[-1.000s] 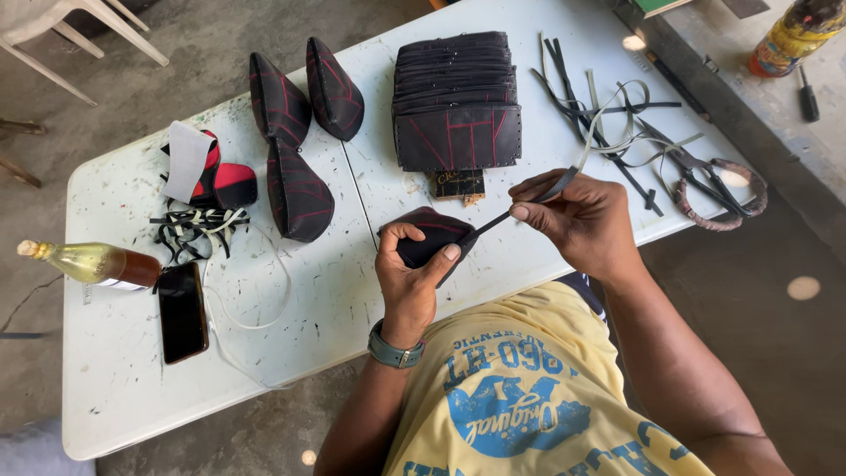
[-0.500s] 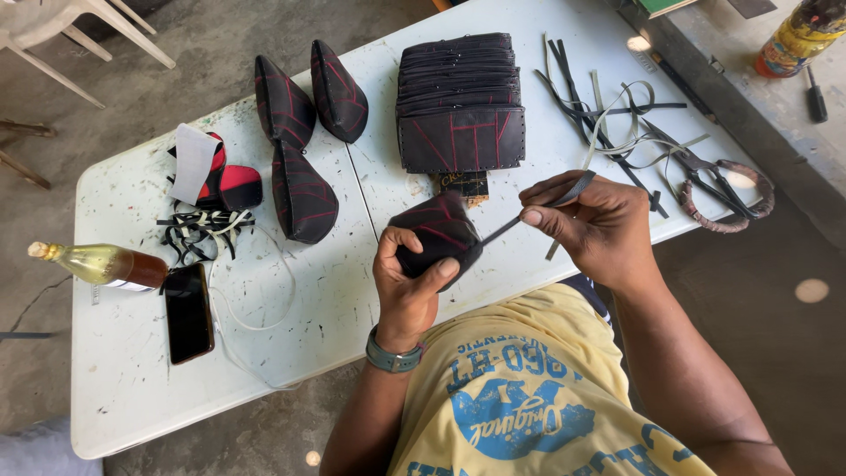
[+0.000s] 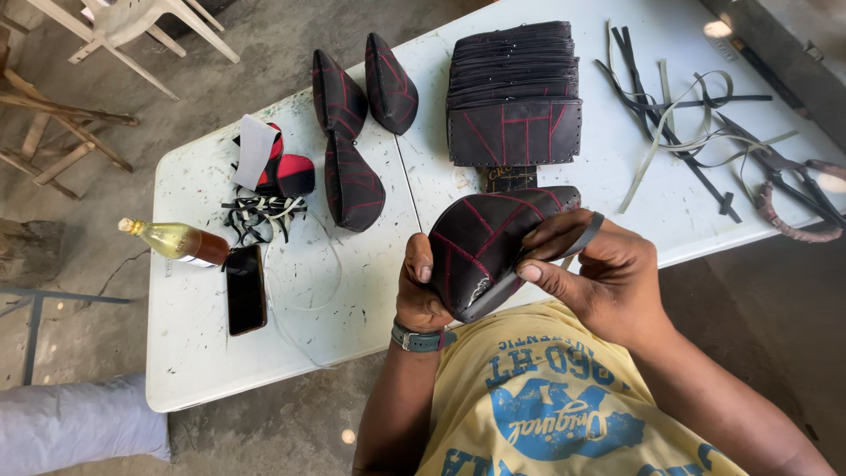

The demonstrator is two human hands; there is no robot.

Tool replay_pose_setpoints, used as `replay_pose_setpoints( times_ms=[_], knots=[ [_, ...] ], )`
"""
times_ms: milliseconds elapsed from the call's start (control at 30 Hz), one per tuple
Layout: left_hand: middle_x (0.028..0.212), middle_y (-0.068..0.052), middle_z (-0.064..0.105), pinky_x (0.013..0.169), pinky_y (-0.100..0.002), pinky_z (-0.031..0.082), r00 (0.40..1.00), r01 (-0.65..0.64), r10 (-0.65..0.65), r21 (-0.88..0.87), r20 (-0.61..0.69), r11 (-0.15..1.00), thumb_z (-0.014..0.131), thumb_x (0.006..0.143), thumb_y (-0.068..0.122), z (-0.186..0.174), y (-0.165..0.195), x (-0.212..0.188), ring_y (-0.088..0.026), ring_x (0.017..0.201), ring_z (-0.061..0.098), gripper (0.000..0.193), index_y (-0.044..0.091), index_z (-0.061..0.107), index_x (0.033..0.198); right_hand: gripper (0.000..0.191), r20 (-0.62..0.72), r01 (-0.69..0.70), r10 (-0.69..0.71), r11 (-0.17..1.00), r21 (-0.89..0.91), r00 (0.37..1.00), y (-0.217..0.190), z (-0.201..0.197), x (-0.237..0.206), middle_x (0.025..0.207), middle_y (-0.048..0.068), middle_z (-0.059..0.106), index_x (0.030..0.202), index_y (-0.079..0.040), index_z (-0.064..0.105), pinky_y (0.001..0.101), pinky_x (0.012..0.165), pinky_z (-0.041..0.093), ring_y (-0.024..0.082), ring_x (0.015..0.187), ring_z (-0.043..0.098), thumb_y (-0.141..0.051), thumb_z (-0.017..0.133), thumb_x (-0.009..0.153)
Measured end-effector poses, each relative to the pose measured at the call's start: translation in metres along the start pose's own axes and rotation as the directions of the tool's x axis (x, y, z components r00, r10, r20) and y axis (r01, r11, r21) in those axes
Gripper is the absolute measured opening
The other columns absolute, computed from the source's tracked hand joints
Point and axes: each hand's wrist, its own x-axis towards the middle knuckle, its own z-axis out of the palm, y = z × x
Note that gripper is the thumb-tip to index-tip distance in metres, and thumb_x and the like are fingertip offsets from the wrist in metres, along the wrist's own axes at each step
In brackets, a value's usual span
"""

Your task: The person assembles a black shoe upper with red stitching by inserting a white elastic band into the opening, trimming excess with scissors, and adjusting the fit. The person then picks up a second shoe upper and repeats the insertion and trimming process.

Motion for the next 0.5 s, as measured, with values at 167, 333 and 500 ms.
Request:
replay_pose_setpoints(
  times_ms=[167,333,500],
  knots=[
    [0.123,-0.023,0.069,0.095,-0.045,0.061,0.999,-0.017,0.019,-0.027,0.04,0.999,0.088,0.074,-0.007,-0.005,0.004,-0.003,-0.034,0.117,0.07,0.044,0.013,0.056,0.098,0.012,-0.002,0.091,-0.091,0.995,0.029,0.996,0.004,0.009,-0.005,0.111,0.012,0.069,0.094,0.001,0.073,0.0317,0.089,0.057,0.019,0.107,0.067,-0.002,0.082,0.086],
    [0.124,-0.027,0.068,0.093,-0.046,0.061,0.998,-0.034,0.036,-0.036,0.046,0.999,0.087,0.074,-0.006,-0.007,0.008,-0.007,-0.036,0.116,0.07,0.042,0.012,0.056,0.095,0.012,0.005,0.114,-0.114,0.993,0.013,0.993,0.004,0.014,-0.007,0.11,0.012,0.069,0.09,0.001,0.072,0.0307,0.087,0.057,0.019,0.106,0.068,-0.003,0.082,0.086],
    [0.125,-0.029,0.067,0.096,-0.05,0.06,0.997,-0.038,0.04,-0.04,0.06,0.998,0.087,0.074,-0.004,-0.007,0.01,-0.005,-0.039,0.12,0.067,0.042,0.013,0.055,0.095,0.013,0.003,0.119,-0.119,0.991,-0.063,0.993,0.005,0.018,-0.005,0.108,0.011,0.07,0.089,0.001,0.072,0.0296,0.084,0.057,0.018,0.102,0.069,-0.004,0.083,0.084]
  ],
)
